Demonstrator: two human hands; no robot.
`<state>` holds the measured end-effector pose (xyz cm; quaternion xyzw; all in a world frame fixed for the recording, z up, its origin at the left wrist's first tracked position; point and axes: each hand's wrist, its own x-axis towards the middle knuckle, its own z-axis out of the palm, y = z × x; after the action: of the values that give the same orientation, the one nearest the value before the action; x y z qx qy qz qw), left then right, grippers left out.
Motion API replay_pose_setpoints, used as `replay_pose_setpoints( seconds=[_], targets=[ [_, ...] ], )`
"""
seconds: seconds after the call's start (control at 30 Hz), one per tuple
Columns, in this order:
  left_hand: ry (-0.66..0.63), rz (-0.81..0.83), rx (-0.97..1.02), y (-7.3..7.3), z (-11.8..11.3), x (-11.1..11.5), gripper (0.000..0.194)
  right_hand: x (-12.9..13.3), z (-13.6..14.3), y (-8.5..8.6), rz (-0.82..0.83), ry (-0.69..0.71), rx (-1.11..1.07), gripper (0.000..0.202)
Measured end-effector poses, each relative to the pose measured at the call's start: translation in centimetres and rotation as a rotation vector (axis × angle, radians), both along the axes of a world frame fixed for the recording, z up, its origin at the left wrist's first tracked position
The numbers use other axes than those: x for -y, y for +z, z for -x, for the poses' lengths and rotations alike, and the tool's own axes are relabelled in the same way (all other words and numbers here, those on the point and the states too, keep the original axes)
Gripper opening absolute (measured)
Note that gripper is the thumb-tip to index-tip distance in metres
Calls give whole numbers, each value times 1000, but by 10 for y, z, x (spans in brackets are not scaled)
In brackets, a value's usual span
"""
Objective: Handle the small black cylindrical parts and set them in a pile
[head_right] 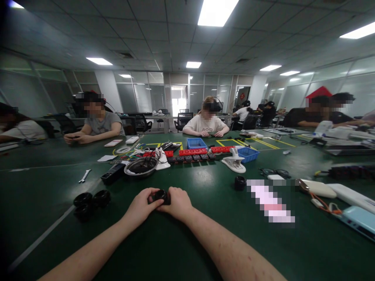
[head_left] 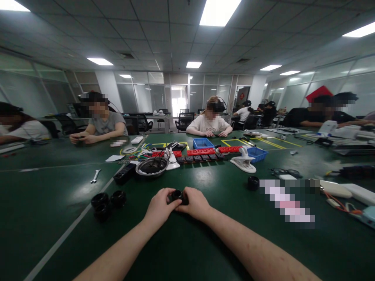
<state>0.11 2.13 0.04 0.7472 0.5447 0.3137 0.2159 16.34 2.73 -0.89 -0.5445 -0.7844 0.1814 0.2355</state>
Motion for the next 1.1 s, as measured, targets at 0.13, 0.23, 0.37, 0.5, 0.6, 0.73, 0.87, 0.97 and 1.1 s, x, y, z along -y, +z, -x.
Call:
replay_pose_setpoints(
  seconds=[0.13, 0.23, 0.37, 0.5, 0.6, 0.73, 0.87, 0.97, 1.1],
  targets=[
    [-44, 7, -3, 1, 1, 0, 34, 1, -3, 4, -9, 82, 1, 49],
    [-167, 38, 34, 2, 7, -3, 35, -5, -14, 9, 75, 225, -10, 38],
    [-302, 94, 72, 3, 13, -9, 37, -12, -22, 12, 191, 344, -43, 24],
    [-321, 137, 106, 2, 14, -12, 38, -13, -21, 13, 208, 353, -58, 27],
    [-312, 149, 114, 1, 12, -11, 39, -11, -19, 12, 206, 316, -48, 23],
    [-193, 96, 76, 2, 4, -2, 36, -5, -10, 8, 154, 151, -12, 30],
    [-41, 20, 4, 4, -5, 8, 29, 9, 4, 5, 41, -23, 23, 36],
    [-64, 9, -16, 5, -4, 8, 26, 13, 7, 8, 16, 10, 7, 42],
    [-197, 8, 5, 5, 5, 1, 27, 4, -5, 13, 108, 202, -37, 42]
  ],
)
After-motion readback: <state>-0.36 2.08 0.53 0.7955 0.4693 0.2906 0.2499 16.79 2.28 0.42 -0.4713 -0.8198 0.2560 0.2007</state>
